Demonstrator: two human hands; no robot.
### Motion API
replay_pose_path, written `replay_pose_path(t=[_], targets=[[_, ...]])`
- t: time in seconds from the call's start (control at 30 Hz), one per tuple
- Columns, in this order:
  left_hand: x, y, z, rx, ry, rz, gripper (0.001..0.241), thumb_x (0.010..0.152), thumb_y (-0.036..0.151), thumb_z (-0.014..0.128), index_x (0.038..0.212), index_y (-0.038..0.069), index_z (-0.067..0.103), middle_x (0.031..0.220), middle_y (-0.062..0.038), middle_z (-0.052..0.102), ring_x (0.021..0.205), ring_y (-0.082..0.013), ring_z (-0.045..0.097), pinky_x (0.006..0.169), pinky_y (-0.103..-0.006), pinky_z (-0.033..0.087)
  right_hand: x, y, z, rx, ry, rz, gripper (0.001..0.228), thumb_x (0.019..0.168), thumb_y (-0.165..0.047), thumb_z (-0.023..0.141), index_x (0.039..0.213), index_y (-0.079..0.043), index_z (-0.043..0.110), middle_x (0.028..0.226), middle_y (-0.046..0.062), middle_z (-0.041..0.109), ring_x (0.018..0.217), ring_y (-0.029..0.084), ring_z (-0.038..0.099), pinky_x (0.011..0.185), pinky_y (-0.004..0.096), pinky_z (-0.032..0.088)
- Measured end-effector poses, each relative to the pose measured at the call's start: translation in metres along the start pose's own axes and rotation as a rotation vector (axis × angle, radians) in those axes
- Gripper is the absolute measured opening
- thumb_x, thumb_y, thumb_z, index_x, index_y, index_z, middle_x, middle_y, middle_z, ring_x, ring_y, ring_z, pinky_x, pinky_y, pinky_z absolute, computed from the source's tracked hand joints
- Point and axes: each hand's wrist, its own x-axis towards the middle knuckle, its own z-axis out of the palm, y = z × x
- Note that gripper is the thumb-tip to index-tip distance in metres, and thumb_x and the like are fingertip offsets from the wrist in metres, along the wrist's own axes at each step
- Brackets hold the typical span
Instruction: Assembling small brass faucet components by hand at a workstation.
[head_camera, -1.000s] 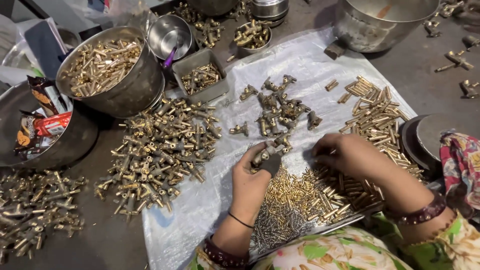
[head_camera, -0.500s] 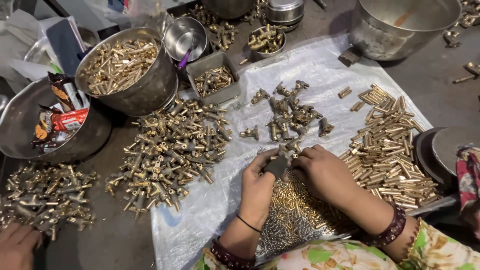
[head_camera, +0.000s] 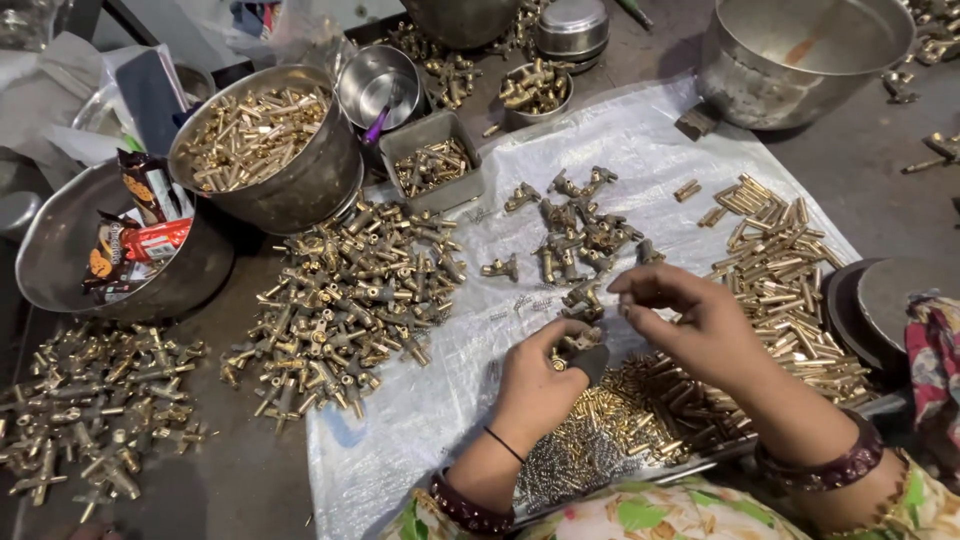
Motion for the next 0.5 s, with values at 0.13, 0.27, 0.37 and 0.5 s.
replay_pose_path(t=[0.13, 0.27, 0.37, 0.5], targets=[[-0.003, -0.003, 0.004, -0.058, -0.09, -0.072, 0.04, 0.076, 0.011, 0.074, 0.116, 0.009, 0.073, 0.095, -0.005, 0.077, 0.07, -0.0093, 0.064, 0.064, -0.0275, 0.054, -0.015, 0.0, 0.011, 0.123, -0.057, -0.196, 0.02, 0.082, -0.007, 0.079, 0.102, -0.004, 0.076, 0.099, 0.006, 0.078, 0.096, 0.018, 0.073, 0.09, 0.032, 0.057], [-0.002, -0.027, 0.01, -0.075, -0.105, -0.05, 0.042, 0.076, 0.012, 0.074, 0.118, 0.006, 0.074, 0.091, -0.007, 0.077, 0.073, -0.007, 0.062, 0.065, -0.0255, 0.053, -0.018, 0.002, 0.016, 0.053, -0.011, -0.249, 0.02, 0.079, -0.009, 0.082, 0.098, -0.005, 0.076, 0.1, 0.006, 0.078, 0.096, 0.017, 0.074, 0.088, 0.032, 0.057], [0.003, -0.041, 0.015, -0.113, -0.069, 0.144, 0.043, 0.075, 0.006, 0.074, 0.118, -0.001, 0.071, 0.098, -0.005, 0.077, 0.088, -0.0058, 0.068, 0.077, -0.023, 0.056, -0.017, 0.001, 0.015, 0.056, 0.019, -0.346, 0.019, 0.079, -0.008, 0.08, 0.097, -0.005, 0.076, 0.104, 0.007, 0.076, 0.101, 0.017, 0.073, 0.092, 0.032, 0.057], [0.006, -0.045, 0.02, -0.311, -0.13, 0.069, 0.033, 0.08, 0.001, 0.071, 0.113, -0.001, 0.072, 0.094, -0.002, 0.074, 0.088, -0.0065, 0.066, 0.078, -0.0225, 0.054, -0.005, 0.016, -0.007, -0.017, 0.058, -0.406, 0.013, 0.085, -0.012, 0.076, 0.097, -0.006, 0.076, 0.107, 0.006, 0.076, 0.104, 0.018, 0.072, 0.094, 0.033, 0.056]])
